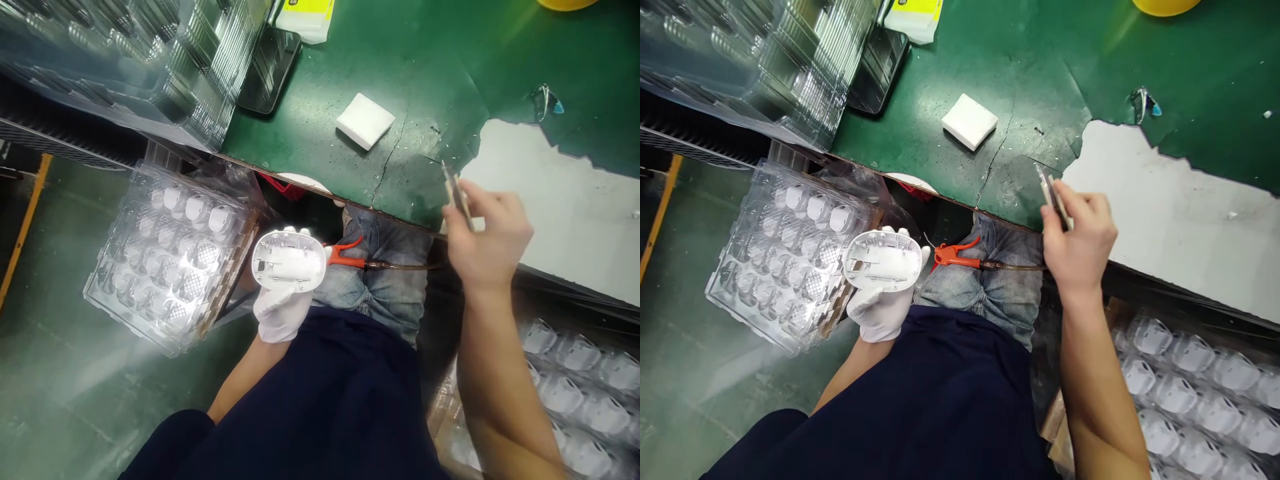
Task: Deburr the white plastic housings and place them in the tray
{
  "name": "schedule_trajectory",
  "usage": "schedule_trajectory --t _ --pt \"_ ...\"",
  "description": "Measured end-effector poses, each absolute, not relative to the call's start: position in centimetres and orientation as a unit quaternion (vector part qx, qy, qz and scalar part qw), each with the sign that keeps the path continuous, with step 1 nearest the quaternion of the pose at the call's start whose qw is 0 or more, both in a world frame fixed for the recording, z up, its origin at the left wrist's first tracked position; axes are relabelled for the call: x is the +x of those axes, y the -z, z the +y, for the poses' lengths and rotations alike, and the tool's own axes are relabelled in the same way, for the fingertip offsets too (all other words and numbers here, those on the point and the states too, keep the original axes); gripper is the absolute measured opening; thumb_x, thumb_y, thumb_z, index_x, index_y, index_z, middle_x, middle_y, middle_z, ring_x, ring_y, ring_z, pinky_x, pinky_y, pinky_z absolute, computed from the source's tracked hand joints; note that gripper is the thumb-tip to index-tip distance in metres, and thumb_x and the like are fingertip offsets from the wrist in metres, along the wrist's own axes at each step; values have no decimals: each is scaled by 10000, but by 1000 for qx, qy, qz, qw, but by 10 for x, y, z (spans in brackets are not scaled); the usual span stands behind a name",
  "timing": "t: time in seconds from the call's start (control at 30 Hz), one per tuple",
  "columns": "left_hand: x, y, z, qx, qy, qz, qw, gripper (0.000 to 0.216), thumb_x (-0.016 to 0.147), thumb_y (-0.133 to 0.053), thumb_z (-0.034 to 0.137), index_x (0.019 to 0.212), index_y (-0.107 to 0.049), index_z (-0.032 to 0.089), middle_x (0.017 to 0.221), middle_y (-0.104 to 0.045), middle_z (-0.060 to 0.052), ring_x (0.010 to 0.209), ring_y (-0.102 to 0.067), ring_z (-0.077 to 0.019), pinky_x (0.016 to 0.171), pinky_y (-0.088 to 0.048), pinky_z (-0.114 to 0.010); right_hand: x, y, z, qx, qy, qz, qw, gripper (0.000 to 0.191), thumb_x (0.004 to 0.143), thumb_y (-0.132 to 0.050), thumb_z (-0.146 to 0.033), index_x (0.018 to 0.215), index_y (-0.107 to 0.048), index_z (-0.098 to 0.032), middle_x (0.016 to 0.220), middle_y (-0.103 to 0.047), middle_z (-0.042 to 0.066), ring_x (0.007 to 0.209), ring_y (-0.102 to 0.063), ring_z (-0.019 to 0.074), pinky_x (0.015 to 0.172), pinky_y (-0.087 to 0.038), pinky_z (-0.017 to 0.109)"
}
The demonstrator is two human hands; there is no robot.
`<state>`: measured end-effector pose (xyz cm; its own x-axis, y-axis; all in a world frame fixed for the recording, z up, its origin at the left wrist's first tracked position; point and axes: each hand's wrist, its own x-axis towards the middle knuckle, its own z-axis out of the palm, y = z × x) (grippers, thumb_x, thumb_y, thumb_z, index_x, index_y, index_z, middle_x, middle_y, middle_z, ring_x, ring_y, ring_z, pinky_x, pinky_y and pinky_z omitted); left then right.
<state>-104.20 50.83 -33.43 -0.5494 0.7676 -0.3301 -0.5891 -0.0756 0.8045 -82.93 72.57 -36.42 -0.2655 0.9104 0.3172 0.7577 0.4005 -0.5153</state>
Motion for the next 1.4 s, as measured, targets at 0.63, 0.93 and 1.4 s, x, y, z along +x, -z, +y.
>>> schedule_trajectory --t 0.63,0.93,1.4 --pt "-1075 374 493 18 -756 443 481 623 759 -795 475 1360 -714 330 1380 -764 -71 1476 -602 -396 1268 -453 -606 -894 398 630 -346 -167 -894 -231 712 947 -518 -50 1655 -452 -16 1310 -701 287 1206 -647 389 1011 -512 466" --pt "-1151 472 475 -43 -718 510 471 545 766 -869 495 1204 -704 217 1291 -782 -115 948 -763 -230 704 -607 -328 -923 414 648 -301 -201 -868 -341 730 973 -514 -57 1691 -382 -46 1424 -673 300 1141 -772 319 915 -542 351" --pt "-1187 565 432 -90 -643 534 541 349 899 -786 376 1160 -679 170 1019 -772 -67 791 -763 -195 556 -564 -258 -860 348 656 -279 -186 -848 -411 263 1012 -541 -240 1098 -789 -225 985 -838 150 938 -825 370 708 -460 358"
